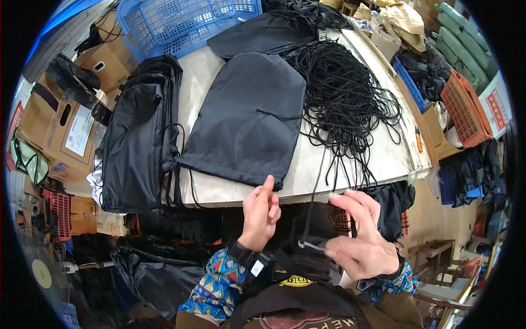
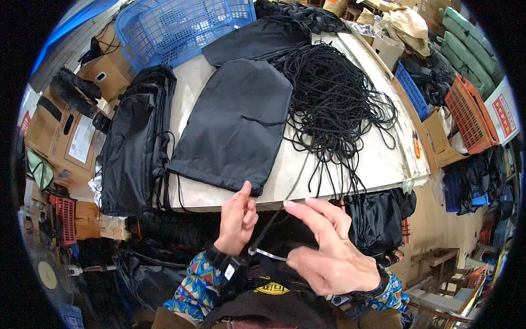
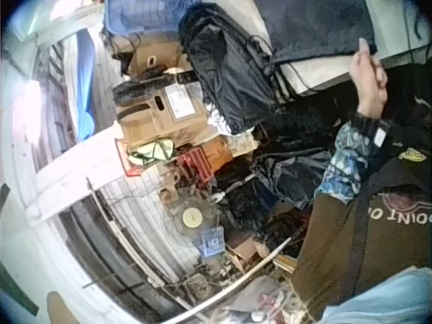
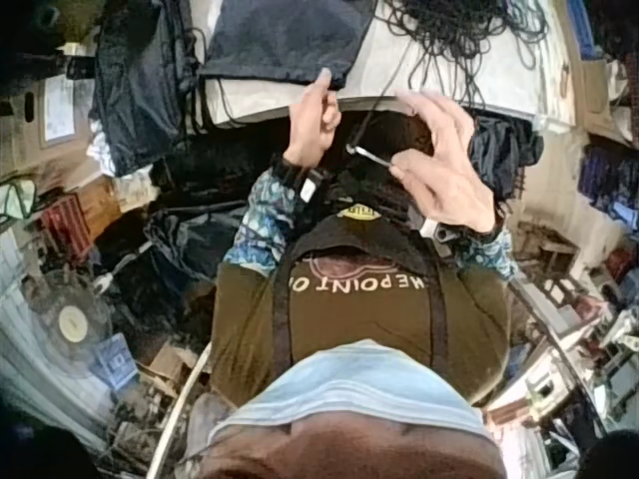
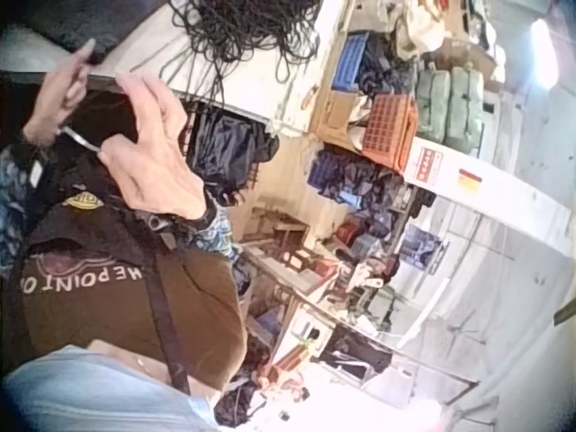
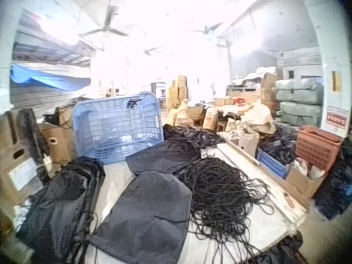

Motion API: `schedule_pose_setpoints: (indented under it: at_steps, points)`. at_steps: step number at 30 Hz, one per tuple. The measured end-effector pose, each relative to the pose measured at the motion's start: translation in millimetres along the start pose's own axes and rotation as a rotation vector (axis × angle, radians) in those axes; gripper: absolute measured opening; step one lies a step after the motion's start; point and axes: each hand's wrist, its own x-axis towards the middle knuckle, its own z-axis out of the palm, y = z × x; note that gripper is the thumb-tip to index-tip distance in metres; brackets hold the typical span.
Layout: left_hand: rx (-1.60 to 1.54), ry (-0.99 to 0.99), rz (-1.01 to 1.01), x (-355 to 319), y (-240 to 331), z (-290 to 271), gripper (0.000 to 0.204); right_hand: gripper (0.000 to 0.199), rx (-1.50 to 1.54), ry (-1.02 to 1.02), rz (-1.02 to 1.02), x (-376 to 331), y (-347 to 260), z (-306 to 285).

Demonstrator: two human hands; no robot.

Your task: The person uses a metal hook tool to thread black drawstrings through the hems of black fabric bags. They repeatedly pull the strings through the channels, adjust the bags, and stack the finished units on a table in a workshop setting.

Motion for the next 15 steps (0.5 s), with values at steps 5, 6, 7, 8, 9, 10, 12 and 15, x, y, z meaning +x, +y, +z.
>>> schedule_pose_setpoints:
  at_steps: [5, 6, 7, 8, 9, 10, 12, 15]
  points:
    - [0.29, 0.055, 0.333, 5.6, -5.4, 7.2, 0.026, 0.018, 0.595, -0.183, -0.208, 20.0, 20.2, -7.9]
    - [0.392, 0.086, 0.423, 1.8, -6.0, 6.5, 0.026, 0.017, 0.769, -0.157, -0.283, 25.6, 29.7, -0.9]
    - [0.419, 0.068, 0.488, -4.5, -2.0, 5.2, 0.025, 0.019, 0.962, -0.237, -0.242, 29.7, 37.8, 2.5]
    - [0.38, 0.021, 0.483, -7.2, 0.8, 1.8, 0.023, 0.021, 1.153, -0.318, -0.198, 31.8, 42.4, 5.8]
    - [0.307, 0.003, 0.435, -10.2, 5.3, -0.6, 0.022, 0.026, 1.316, -0.207, -0.024, 27.3, 37.4, 14.6]
    - [0.233, -0.015, 0.387, -13.1, 9.7, -2.0, 0.022, 0.025, 1.27, -0.113, 0.012, 31.1, 35.2, 17.1]
    - [0.153, -0.011, 0.294, -19.7, 17.7, -1.1, 0.021, 0.022, 1.205, -0.174, 0.402, 36.3, 35.1, 20.5]
    - [0.088, -0.006, 0.223, -27.1, 23.0, 15.4, 0.022, 0.016, 0.636, 0.152, 0.46, 39.1, 53.0, 74.6]
